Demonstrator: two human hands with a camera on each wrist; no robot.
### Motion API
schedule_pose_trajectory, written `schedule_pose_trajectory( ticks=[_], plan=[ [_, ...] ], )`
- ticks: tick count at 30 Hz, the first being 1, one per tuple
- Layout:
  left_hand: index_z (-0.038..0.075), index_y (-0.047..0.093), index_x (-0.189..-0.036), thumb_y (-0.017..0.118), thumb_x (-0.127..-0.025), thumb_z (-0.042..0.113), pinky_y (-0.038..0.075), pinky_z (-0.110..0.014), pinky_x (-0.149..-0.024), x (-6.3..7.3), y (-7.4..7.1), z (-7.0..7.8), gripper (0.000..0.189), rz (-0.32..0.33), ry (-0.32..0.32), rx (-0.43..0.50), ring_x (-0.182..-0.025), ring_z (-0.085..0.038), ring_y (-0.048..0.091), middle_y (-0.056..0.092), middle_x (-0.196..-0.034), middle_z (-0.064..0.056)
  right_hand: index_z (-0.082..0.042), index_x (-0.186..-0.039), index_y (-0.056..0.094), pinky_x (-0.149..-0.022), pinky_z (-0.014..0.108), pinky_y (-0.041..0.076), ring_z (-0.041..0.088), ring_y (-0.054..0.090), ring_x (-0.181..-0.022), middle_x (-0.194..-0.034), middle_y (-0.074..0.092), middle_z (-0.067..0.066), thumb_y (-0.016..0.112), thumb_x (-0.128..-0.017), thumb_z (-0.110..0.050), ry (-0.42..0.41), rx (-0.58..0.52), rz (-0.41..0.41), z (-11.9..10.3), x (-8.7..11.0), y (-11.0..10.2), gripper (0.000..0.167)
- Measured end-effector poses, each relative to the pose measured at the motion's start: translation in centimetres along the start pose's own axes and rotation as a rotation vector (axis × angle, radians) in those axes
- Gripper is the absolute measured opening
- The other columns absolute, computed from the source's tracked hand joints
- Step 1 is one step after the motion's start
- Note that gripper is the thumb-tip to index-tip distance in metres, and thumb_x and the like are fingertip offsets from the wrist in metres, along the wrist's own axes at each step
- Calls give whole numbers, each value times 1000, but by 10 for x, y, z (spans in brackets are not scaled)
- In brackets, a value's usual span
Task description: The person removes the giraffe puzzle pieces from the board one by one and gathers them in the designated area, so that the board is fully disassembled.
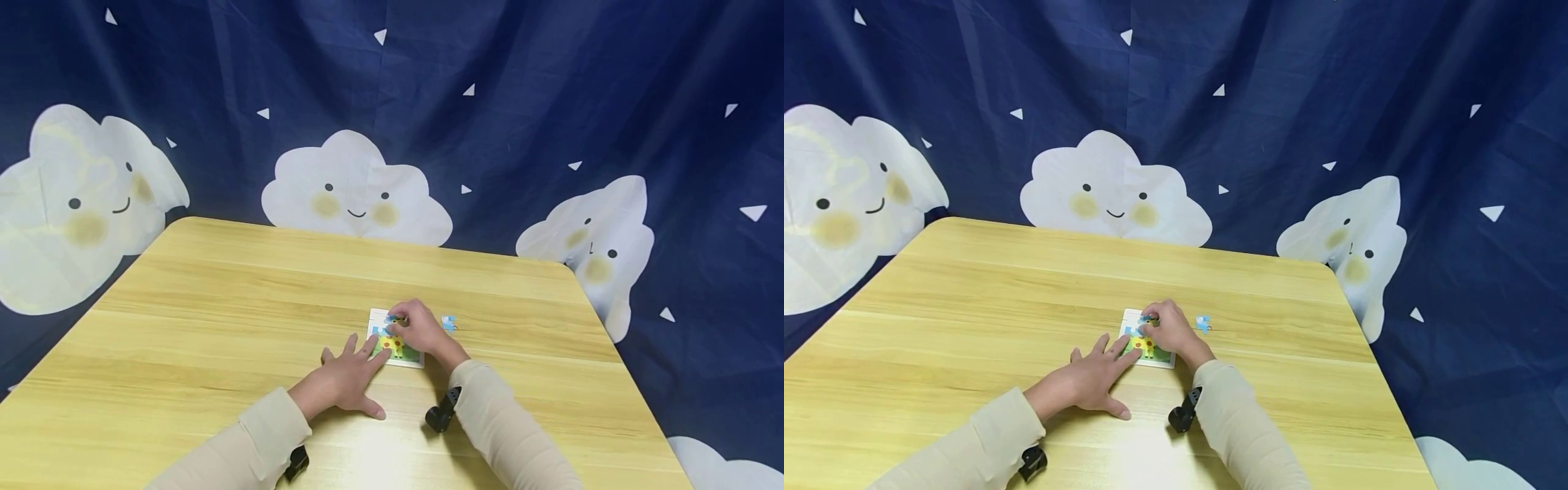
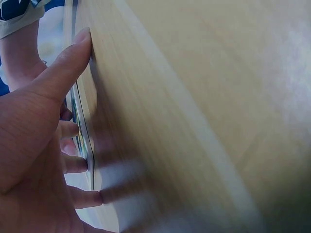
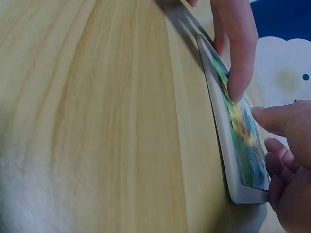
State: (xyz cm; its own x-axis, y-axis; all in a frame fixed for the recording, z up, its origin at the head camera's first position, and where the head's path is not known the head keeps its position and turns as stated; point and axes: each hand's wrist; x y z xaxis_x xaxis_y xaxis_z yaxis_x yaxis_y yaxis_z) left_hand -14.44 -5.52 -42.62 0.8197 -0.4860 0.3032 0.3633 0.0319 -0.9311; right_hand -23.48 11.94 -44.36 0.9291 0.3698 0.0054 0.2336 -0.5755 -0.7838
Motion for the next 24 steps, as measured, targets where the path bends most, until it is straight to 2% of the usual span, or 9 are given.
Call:
schedule_pose_trajectory(
  ticks=[6, 15, 24],
  plan=[
    [25, 28, -149, 65, -65, 73, 33, -72, -87, 0, -1, 1, 104, 0, -1, -2, -139, -43, 22, 20, -157, -8, -11, -107, 69, -79, 34, 43, 16, 49, -87, -104, 56, 4, 68, -87, -17, 24, 11, -32, -3, 0, 3, 22],
    [25, 28, -149, 65, -64, 74, 34, -70, -86, 0, -1, 1, 104, -1, -6, -17, -138, -43, 24, 21, -157, -8, -12, -107, 69, -80, 35, 41, 17, 47, -89, -104, 54, 3, 67, -87, -20, 60, 12, -38, -2, 0, 5, 21],
    [25, 29, -149, 65, -64, 75, 35, -70, -86, -1, -1, 1, 105, 1, -6, -23, -138, -44, 24, 21, -157, -8, -19, -103, 68, -98, 49, 35, 28, 38, -117, -121, 46, 8, 70, -85, -21, 129, -1, -11, -4, 0, 6, 18]
  ],
)
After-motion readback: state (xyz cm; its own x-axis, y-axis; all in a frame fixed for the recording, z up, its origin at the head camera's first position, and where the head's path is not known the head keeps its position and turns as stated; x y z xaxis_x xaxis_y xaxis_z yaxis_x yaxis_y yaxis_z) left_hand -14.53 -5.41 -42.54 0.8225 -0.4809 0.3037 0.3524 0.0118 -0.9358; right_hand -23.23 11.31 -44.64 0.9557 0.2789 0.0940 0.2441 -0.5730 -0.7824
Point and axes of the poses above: each hand's wrist, its own x-axis away from the middle knuckle, its own y-axis out of the palm, z = x × y
